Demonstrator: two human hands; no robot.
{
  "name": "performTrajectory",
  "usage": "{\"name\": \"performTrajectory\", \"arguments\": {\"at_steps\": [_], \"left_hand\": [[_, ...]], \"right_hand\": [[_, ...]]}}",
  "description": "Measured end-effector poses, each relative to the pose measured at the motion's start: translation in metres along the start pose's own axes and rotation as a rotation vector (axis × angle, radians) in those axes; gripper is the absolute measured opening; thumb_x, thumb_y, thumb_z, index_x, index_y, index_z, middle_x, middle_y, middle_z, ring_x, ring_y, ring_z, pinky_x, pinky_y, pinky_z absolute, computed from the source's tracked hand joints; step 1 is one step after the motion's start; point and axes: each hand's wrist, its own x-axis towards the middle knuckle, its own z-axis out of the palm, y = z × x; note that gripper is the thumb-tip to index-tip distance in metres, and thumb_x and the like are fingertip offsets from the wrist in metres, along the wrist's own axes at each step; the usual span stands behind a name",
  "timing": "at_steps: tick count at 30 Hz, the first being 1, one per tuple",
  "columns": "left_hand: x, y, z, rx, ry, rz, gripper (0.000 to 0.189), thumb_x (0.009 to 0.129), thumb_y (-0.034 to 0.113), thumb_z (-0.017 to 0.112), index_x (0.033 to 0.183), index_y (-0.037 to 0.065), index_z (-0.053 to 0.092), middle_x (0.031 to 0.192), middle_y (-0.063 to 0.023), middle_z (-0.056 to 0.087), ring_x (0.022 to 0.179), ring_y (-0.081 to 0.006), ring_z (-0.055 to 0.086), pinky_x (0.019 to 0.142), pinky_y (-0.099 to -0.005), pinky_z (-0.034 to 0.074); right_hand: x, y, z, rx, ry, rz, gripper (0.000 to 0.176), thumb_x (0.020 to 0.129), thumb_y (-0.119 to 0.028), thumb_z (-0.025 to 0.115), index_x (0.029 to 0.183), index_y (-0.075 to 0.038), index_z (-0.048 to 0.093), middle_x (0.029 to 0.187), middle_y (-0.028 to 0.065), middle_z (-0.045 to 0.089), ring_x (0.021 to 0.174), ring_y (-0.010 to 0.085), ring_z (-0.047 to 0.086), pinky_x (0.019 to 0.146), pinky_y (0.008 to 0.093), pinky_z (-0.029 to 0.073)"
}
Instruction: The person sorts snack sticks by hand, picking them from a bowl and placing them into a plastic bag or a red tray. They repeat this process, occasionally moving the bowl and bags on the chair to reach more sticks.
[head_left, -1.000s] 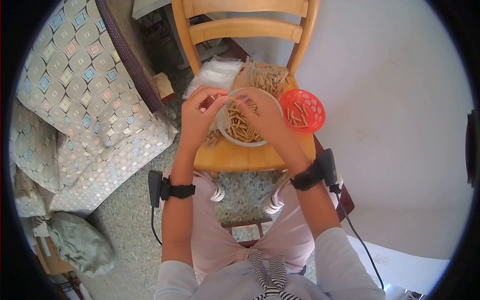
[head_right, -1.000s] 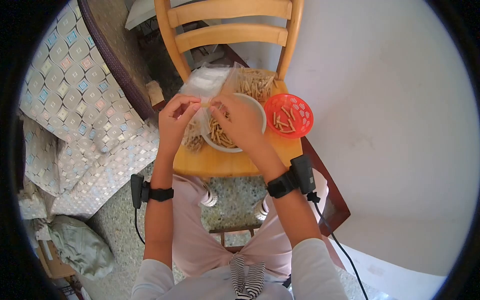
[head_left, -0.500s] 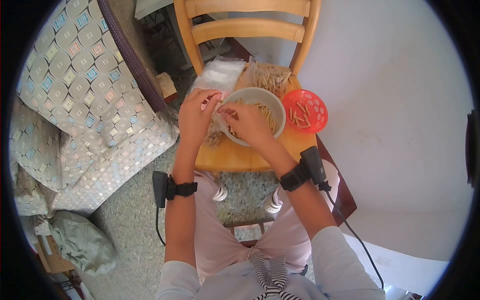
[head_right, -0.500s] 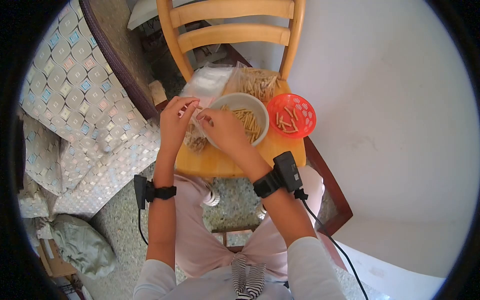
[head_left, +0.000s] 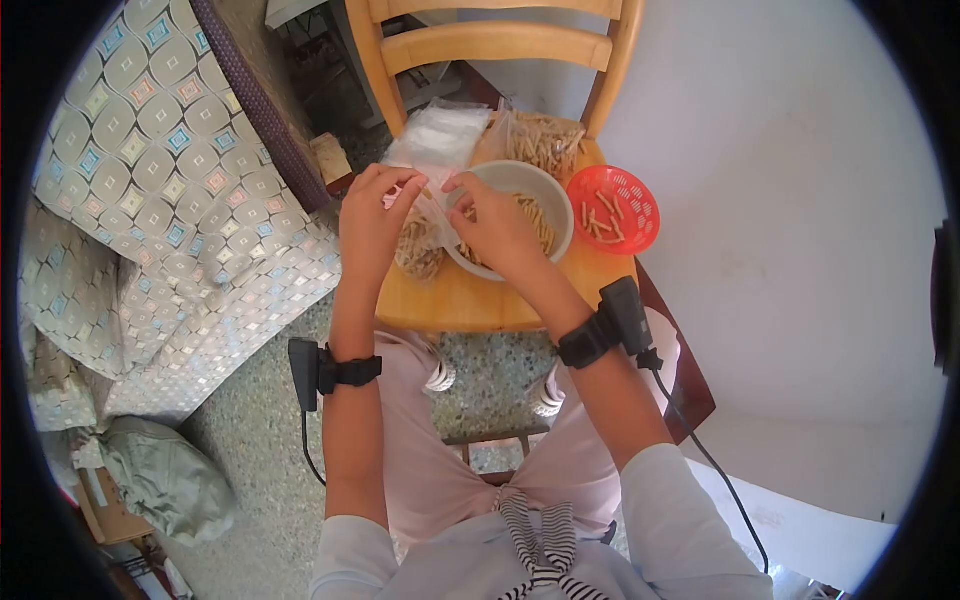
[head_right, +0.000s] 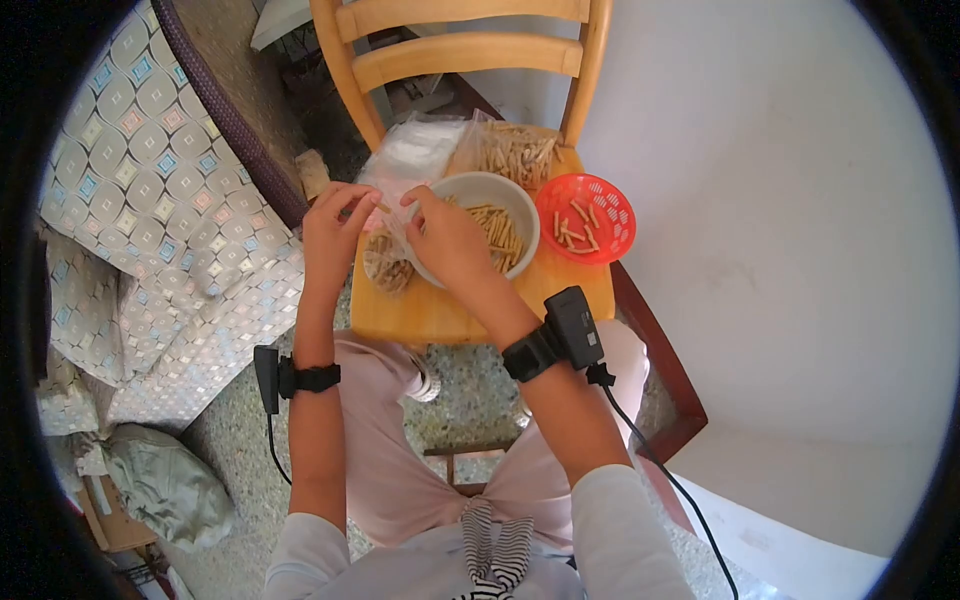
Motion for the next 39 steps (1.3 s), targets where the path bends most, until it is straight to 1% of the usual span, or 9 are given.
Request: {"name": "performTrajectory", "arguments": {"at_steps": [6,13,15,18,22,24,31,33,39], "left_hand": [[-0.002,0.001,0.006,-0.031,-0.052,-0.01,0.018,0.089,0.021,0.073,0.098,0.007,0.075,0.092,-0.0079,0.067,0.086,-0.0251,0.062,0.078,-0.034,0.048],[-0.003,0.001,0.007,-0.023,-0.122,-0.065,0.016,0.087,0.022,0.074,0.097,0.009,0.077,0.095,-0.0066,0.067,0.097,-0.026,0.06,0.084,-0.0352,0.048],[-0.007,-0.006,0.009,0.354,-0.015,0.187,0.016,0.087,0.025,0.075,0.097,0.013,0.078,0.112,-0.0048,0.066,0.115,-0.0298,0.053,0.096,-0.0401,0.044],[-0.007,-0.015,0.008,0.461,0.019,0.23,0.016,0.088,0.027,0.074,0.098,0.015,0.079,0.126,-0.0048,0.061,0.127,-0.0336,0.043,0.105,-0.0456,0.038],[-0.005,-0.012,0.01,0.33,0.09,0.178,0.017,0.09,0.026,0.072,0.101,0.016,0.078,0.13,-0.007,0.06,0.127,-0.0337,0.042,0.107,-0.0469,0.036],[-0.004,-0.009,0.007,0.313,0.138,0.15,0.016,0.092,0.024,0.069,0.103,0.016,0.077,0.128,-0.0082,0.06,0.126,-0.033,0.043,0.107,-0.0457,0.036],[-0.003,-0.005,0.015,0.301,0.162,0.187,0.016,0.091,0.019,0.068,0.105,0.015,0.076,0.12,-0.0074,0.062,0.121,-0.0333,0.046,0.104,-0.0442,0.039],[-0.003,-0.003,0.018,0.242,0.164,0.243,0.016,0.089,0.015,0.068,0.104,0.014,0.075,0.118,-0.0069,0.063,0.119,-0.0336,0.047,0.102,-0.044,0.04],[-0.003,0.007,0.029,0.224,0.077,0.208,0.019,0.091,0.016,0.066,0.108,0.016,0.075,0.122,-0.0059,0.062,0.122,-0.0319,0.046,0.106,-0.0435,0.036]], "right_hand": [[0.0,0.009,0.005,-0.046,0.009,0.002,0.036,0.087,-0.017,0.063,0.122,-0.008,0.065,0.088,0.0156,0.071,0.085,0.036,0.069,0.075,0.0462,0.053],[0.004,0.0,0.004,-0.032,0.003,0.033,0.038,0.086,-0.017,0.064,0.124,-0.01,0.065,0.089,0.0143,0.071,0.084,0.034,0.069,0.074,0.0448,0.053],[0.004,-0.006,-0.002,-0.006,0.071,0.097,0.037,0.086,-0.017,0.065,0.122,-0.011,0.065,0.09,0.013,0.071,0.084,0.0339,0.068,0.075,0.0437,0.053],[0.007,0.002,-0.006,-0.006,0.107,0.05,0.036,0.087,-0.017,0.065,0.122,-0.011,0.065,0.09,0.0129,0.071,0.084,0.0344,0.068,0.075,0.0428,0.053],[0.009,0.03,-0.018,0.035,0.072,0.021,0.034,0.086,-0.015,0.065,0.12,-0.011,0.067,0.094,0.0139,0.071,0.088,0.0355,0.068,0.077,0.0443,0.053],[0.008,0.048,-0.025,-0.307,0.01,-0.136,0.032,0.085,-0.014,0.066,0.117,-0.011,0.069,0.101,0.0167,0.071,0.093,0.0366,0.068,0.08,0.0467,0.054],[-0.014,0.065,-0.024,-0.547,-0.292,0.014,0.037,0.084,-0.017,0.07,0.121,-0.013,0.068,0.116,0.0144,0.068,0.102,0.0352,0.067,0.087,0.0454,0.053],[-0.017,0.075,-0.018,-0.559,-0.194,-0.151,0.033,0.082,-0.012,0.067,0.115,-0.014,0.071,0.105,0.0168,0.069,0.097,0.0368,0.068,0.084,0.0481,0.054],[-0.014,0.093,-0.014,-0.563,-0.123,-0.042,0.029,0.085,-0.014,0.066,0.114,-0.014,0.071,0.105,0.0162,0.069,0.097,0.0355,0.068,0.082,0.0473,0.054]]}}
